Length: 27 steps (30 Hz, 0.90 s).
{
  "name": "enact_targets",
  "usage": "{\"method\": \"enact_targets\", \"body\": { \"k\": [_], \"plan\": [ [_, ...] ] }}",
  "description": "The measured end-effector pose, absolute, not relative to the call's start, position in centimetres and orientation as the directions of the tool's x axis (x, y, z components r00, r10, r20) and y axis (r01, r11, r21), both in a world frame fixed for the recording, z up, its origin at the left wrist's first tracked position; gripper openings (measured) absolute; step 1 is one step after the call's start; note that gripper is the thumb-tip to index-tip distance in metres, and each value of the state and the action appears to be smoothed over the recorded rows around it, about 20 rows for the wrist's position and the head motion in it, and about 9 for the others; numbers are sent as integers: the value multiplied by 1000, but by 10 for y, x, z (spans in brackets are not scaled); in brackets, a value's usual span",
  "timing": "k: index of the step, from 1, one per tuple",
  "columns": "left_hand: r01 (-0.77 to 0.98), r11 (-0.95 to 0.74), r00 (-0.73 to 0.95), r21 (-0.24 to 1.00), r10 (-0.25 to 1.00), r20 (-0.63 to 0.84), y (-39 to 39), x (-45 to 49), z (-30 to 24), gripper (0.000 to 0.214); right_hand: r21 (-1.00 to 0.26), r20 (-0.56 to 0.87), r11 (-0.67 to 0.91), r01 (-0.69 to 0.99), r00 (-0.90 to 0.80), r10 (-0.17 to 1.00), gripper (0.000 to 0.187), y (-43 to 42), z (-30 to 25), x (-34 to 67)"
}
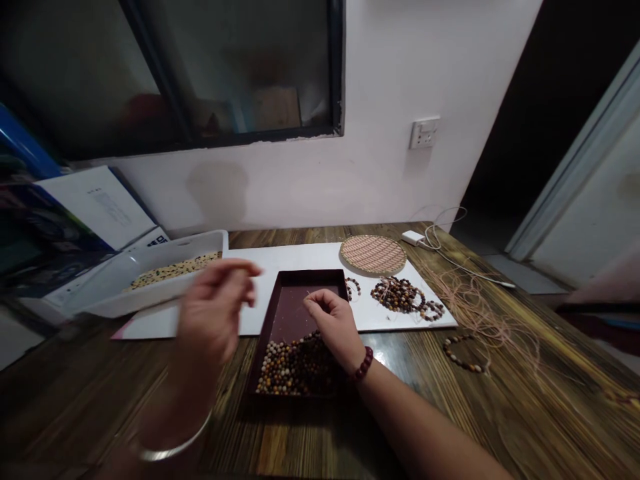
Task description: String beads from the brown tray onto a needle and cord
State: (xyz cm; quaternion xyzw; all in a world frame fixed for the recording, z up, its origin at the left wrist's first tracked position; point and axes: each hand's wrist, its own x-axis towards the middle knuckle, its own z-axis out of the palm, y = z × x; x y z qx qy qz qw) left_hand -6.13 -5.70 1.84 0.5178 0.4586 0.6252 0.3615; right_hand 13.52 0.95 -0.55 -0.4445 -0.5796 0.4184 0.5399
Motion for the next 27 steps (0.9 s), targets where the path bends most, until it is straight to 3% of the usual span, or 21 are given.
{"method": "enact_targets", "body": {
  "k": [3,11,16,21,24,27],
  "plan": [
    [122,-186,94,975,980,175,4,-11,20,18,-962,266,266,55,-6,964,18,9,-5,135],
    [110,-119,213,987,973,94,2,-7,-9,18,-959,249,256,123,-69,966,14,8,-5,134],
    [38,-5,162,999,987,-1,5,-5,-5,21,-973,206,215,80,-112,972,13,8,-4,134],
    [-80,23,25,997,999,-21,8,-6,-3,17,-994,62,38,-104,-236,970,34,12,-9,135],
    [-111,11,-5,994,1000,-11,9,-7,-5,15,-998,69,67,-17,-243,968,28,12,-12,135],
    [-138,-16,-36,990,999,11,10,-7,-9,16,-970,172,206,129,-235,957,16,11,-14,135]
  ]
}}
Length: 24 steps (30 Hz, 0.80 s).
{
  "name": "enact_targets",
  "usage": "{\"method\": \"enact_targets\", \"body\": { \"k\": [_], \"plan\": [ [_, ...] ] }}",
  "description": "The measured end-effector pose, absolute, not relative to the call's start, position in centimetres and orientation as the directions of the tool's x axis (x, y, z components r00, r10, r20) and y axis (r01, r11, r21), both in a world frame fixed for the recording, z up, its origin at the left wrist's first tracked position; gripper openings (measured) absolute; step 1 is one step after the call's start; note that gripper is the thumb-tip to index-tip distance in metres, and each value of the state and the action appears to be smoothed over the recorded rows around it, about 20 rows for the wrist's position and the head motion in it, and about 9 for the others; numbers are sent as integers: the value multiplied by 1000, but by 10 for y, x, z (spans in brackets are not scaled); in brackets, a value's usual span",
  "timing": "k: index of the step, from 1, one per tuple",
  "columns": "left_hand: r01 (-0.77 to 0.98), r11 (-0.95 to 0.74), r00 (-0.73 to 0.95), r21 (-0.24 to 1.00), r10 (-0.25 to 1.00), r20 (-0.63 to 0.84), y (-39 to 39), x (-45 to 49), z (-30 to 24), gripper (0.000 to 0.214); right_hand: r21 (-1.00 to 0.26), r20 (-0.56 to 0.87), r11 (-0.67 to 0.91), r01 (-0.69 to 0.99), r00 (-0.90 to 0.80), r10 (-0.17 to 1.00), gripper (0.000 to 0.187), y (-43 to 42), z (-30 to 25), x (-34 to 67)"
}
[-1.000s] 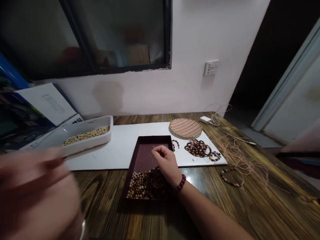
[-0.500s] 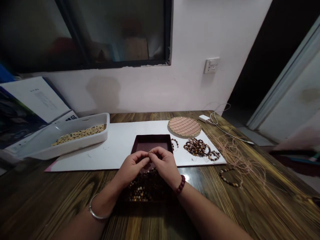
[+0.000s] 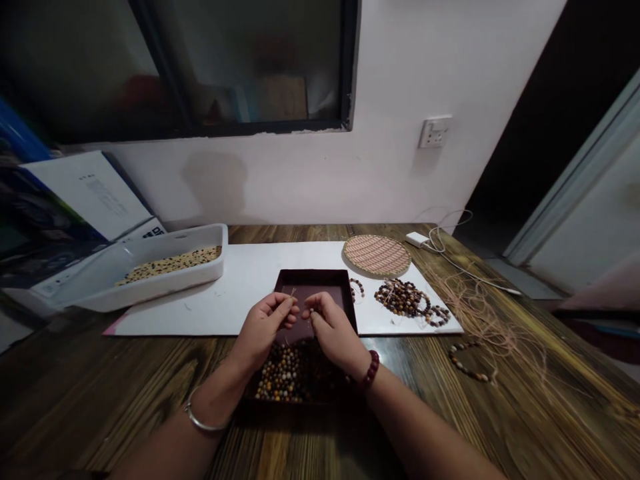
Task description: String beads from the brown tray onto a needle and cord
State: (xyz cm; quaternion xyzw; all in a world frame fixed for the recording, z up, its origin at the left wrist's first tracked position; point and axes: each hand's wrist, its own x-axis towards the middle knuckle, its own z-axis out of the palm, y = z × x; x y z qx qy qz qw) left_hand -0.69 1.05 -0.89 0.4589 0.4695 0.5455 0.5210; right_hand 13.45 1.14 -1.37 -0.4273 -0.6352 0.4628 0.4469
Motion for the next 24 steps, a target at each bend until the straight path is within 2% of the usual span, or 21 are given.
{"method": "enact_targets", "body": {
  "k": [3,6,12,14,18,21,24],
  "plan": [
    [-149,-48,-75,988,996,37,13,-7,-12,19,-916,283,340,211,-259,924,12,10,-14,135],
    [-160,-54,-103,986,994,38,14,-7,-13,19,-890,328,387,241,-252,911,12,10,-13,136],
    [-190,-50,-83,981,996,35,12,-6,-12,18,-903,293,344,259,-215,932,12,11,-13,137],
    [-242,-27,-69,970,998,10,11,-6,-11,18,-911,280,322,255,-190,941,7,12,-14,137],
    [-406,87,-22,910,994,-105,10,-7,-7,15,-907,312,347,236,-175,934,10,11,-14,136],
    [-471,181,25,863,981,-192,9,-7,-2,11,-834,426,467,295,-196,883,9,8,-13,136],
    [-483,223,49,847,972,-228,8,-7,0,12,-707,533,590,390,-254,807,11,5,-12,135]
  ]
}}
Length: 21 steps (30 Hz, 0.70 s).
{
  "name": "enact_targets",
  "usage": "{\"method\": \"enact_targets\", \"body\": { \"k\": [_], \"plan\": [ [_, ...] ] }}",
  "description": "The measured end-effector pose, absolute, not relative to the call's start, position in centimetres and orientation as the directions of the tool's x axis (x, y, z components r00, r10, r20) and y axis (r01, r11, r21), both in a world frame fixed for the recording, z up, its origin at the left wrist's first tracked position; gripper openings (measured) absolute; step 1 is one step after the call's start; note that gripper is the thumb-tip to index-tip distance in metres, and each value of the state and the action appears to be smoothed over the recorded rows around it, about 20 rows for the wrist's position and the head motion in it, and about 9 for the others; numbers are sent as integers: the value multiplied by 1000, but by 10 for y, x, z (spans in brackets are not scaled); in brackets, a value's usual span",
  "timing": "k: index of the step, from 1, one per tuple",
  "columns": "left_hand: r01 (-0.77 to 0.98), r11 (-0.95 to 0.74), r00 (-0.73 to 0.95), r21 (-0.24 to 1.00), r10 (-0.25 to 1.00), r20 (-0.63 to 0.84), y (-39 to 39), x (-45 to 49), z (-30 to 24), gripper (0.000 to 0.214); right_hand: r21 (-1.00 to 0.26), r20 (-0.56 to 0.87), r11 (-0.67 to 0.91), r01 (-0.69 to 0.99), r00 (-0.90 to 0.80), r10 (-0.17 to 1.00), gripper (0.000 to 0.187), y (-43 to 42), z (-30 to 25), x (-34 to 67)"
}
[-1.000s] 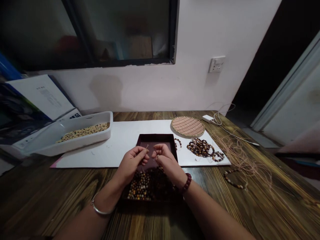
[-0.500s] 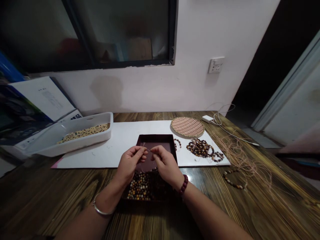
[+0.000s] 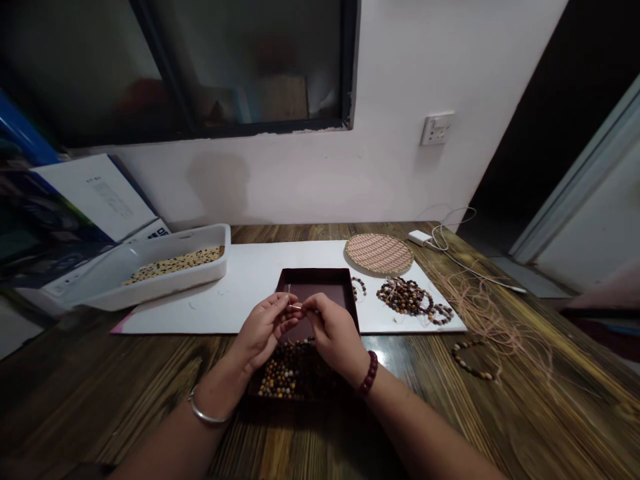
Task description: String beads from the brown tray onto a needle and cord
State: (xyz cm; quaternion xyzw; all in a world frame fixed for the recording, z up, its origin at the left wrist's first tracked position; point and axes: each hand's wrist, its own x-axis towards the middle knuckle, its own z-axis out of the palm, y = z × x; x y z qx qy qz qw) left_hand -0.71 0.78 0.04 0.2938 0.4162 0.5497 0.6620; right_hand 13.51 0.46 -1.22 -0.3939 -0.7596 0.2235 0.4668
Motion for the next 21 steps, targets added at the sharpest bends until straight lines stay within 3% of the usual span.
{"method": "enact_targets", "body": {
  "k": [7,10,14,17,21],
  "plan": [
    [-458,192,76,868,981,-177,8,-6,-4,14,-535,626,672,512,-294,722,16,2,-10,136],
    [-513,246,90,822,968,-234,9,-8,-2,7,-547,628,664,510,-274,728,15,3,-11,137],
    [-584,305,182,752,952,-244,10,-12,0,22,-620,597,592,515,-180,782,13,6,-12,138],
    [-588,291,213,755,956,-203,10,-13,-1,28,-655,582,559,508,-133,802,12,7,-12,139],
    [-559,280,155,781,960,-233,10,-10,-3,17,-661,589,564,495,-123,798,13,7,-11,139]
  ]
}}
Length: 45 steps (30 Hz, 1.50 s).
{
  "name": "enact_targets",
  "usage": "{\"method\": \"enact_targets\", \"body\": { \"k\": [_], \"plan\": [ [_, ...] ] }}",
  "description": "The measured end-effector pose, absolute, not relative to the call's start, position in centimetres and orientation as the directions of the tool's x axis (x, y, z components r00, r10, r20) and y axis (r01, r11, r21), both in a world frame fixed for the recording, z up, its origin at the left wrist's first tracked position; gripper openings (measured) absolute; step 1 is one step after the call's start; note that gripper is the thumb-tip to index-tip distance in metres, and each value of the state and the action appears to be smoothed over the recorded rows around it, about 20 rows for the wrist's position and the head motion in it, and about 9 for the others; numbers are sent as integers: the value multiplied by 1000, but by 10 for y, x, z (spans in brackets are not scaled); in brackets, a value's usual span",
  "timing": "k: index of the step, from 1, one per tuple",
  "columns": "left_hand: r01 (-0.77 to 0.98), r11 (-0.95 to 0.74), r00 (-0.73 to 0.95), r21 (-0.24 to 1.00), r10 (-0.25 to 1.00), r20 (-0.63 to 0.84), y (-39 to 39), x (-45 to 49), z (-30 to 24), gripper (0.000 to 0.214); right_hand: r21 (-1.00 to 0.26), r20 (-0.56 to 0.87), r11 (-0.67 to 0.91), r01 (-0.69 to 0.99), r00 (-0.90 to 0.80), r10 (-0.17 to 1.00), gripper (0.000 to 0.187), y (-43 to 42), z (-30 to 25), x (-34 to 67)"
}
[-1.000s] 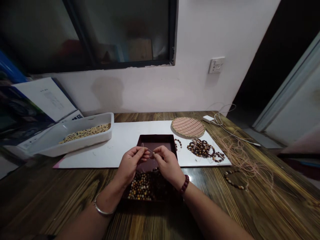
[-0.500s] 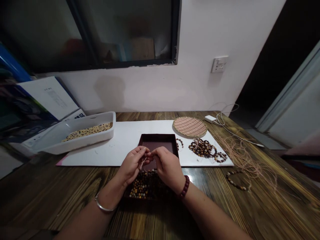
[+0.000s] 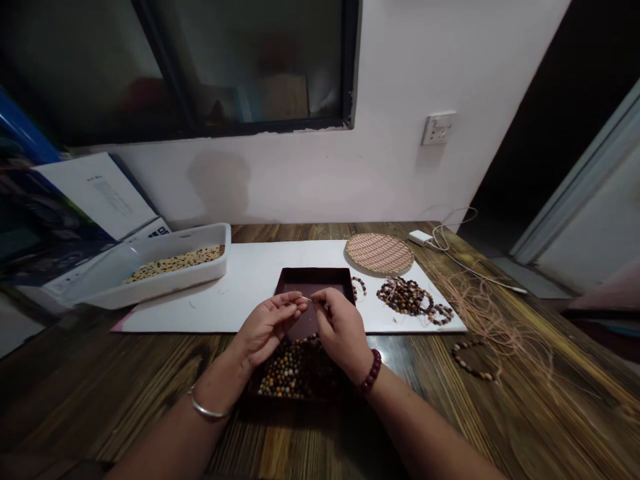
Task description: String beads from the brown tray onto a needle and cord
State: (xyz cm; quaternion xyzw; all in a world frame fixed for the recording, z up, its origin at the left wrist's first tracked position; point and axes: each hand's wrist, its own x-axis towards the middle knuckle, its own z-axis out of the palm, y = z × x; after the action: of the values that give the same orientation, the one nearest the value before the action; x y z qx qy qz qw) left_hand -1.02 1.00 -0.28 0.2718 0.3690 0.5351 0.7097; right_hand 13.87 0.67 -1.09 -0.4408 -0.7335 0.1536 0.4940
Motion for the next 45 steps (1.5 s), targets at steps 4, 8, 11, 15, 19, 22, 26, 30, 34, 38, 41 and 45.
{"method": "enact_targets", "body": {
  "k": [4,8,11,15,19,22,26,30,34,38,41,45],
  "plan": [
    [-526,276,84,805,958,-274,10,-7,-1,10,-666,581,563,489,-133,803,13,6,-11,138],
    [-488,246,32,837,964,-264,9,-6,2,12,-659,586,569,492,-140,798,12,6,-11,138],
    [-467,239,38,851,967,-251,8,-6,3,16,-615,607,598,514,-175,775,11,6,-11,138],
    [-433,239,85,869,971,-225,7,-8,0,13,-521,639,649,555,-251,727,12,3,-10,138],
    [-384,215,112,898,976,-186,7,-8,-4,14,-429,638,655,622,-305,707,15,0,-7,137],
    [-343,187,124,921,980,-153,6,-7,-6,19,-340,634,659,671,-354,687,18,-2,-6,136],
    [-257,127,163,958,983,-86,7,-5,-8,24,-185,626,628,756,-402,668,22,-2,-6,137],
    [-149,-7,50,989,999,15,9,-6,-10,23,-186,615,577,795,-364,699,20,-2,-5,139],
    [-105,-65,-12,992,998,64,9,-6,-12,22,-340,574,569,749,-315,756,16,-2,-3,138],
    [-84,-75,2,994,997,75,9,-6,-12,22,-435,549,552,711,-276,789,8,-3,-3,137],
    [-86,-77,1,993,997,77,9,-6,-12,22,-475,538,544,692,-261,802,9,-2,-3,137],
    [-79,-92,1,993,996,92,8,-6,-12,24,-503,550,578,643,-278,788,15,-1,-4,138]
  ]
}}
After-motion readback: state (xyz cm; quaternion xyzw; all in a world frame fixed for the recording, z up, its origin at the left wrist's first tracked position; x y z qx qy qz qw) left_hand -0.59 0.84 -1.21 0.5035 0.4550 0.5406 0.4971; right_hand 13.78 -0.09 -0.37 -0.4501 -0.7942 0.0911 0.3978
